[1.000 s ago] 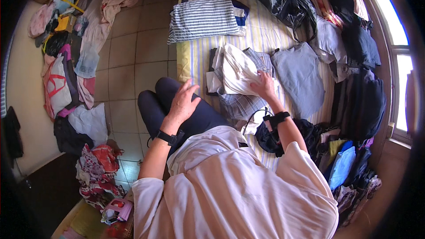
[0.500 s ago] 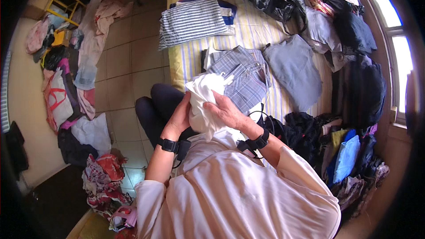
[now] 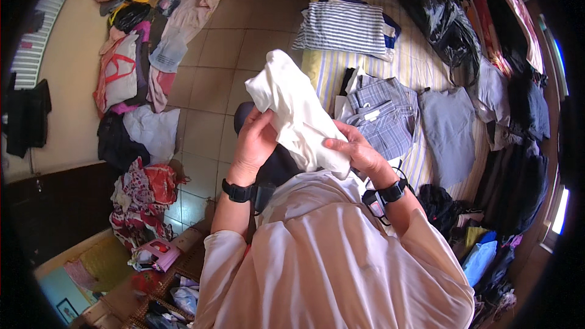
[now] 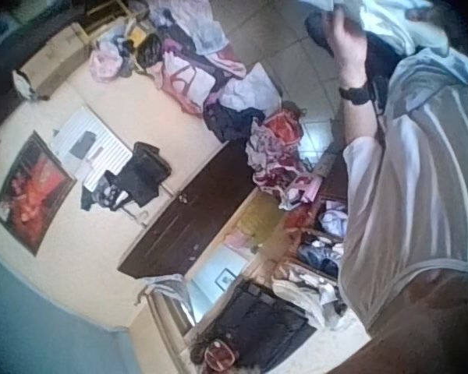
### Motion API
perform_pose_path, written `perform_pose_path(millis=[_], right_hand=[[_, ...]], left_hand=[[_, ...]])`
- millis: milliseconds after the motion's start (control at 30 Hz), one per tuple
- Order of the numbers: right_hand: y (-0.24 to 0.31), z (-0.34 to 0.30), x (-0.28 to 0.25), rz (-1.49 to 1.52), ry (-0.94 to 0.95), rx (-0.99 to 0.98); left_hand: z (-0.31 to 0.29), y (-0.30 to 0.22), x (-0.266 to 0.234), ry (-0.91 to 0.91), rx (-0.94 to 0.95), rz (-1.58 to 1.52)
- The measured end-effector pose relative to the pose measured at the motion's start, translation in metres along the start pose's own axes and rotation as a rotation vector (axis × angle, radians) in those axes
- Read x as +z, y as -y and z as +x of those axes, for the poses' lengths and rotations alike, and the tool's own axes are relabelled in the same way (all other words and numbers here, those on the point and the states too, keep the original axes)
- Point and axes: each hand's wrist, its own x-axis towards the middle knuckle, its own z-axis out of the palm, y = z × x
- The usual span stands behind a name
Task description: Folding various items of clothing, including shirts and pants, and organizing them on a bed.
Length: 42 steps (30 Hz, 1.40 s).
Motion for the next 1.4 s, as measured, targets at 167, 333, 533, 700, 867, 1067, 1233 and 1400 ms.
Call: perform_pose_path(millis=[167,333,533,700,867,1067,1233,1400], right_hand=[[-0.008,0.006,-0.002,0.224,0.049,0.113],[0.009,0.007,0.008,0.258,0.002,0.055],[0.009,0.032,0.025,-0.382,-0.184,-0.450],[0.016,0.054,0.050,-0.538,-0.114,-0.388],[0.037,0.061,0.043,-0.286,-0.176,-0.337],[0.075,0.051,0.071,0.040,-0.250,-0.236],[0.111,0.047,0.087,-0.006,-0.186,-0.154],[0.122,0.051,0.103,0.159,-0.100,-0.089]], left_hand=[[-0.011,-0.022,-0.004,0.109,0.017,-0.071],[-0.017,-0.033,-0.001,0.049,0.012,-0.111],[-0.011,-0.031,0.026,-0.020,0.075,-0.093],[-0.007,-0.033,0.026,0.048,0.143,0.011],[-0.006,-0.054,0.026,-0.009,0.255,0.115],[-0.011,-0.065,0.020,-0.047,0.284,0.337],[-0.007,-0.075,0.005,-0.079,0.209,0.645],[-0.010,-0.104,0.013,-0.019,-0.015,0.926]])
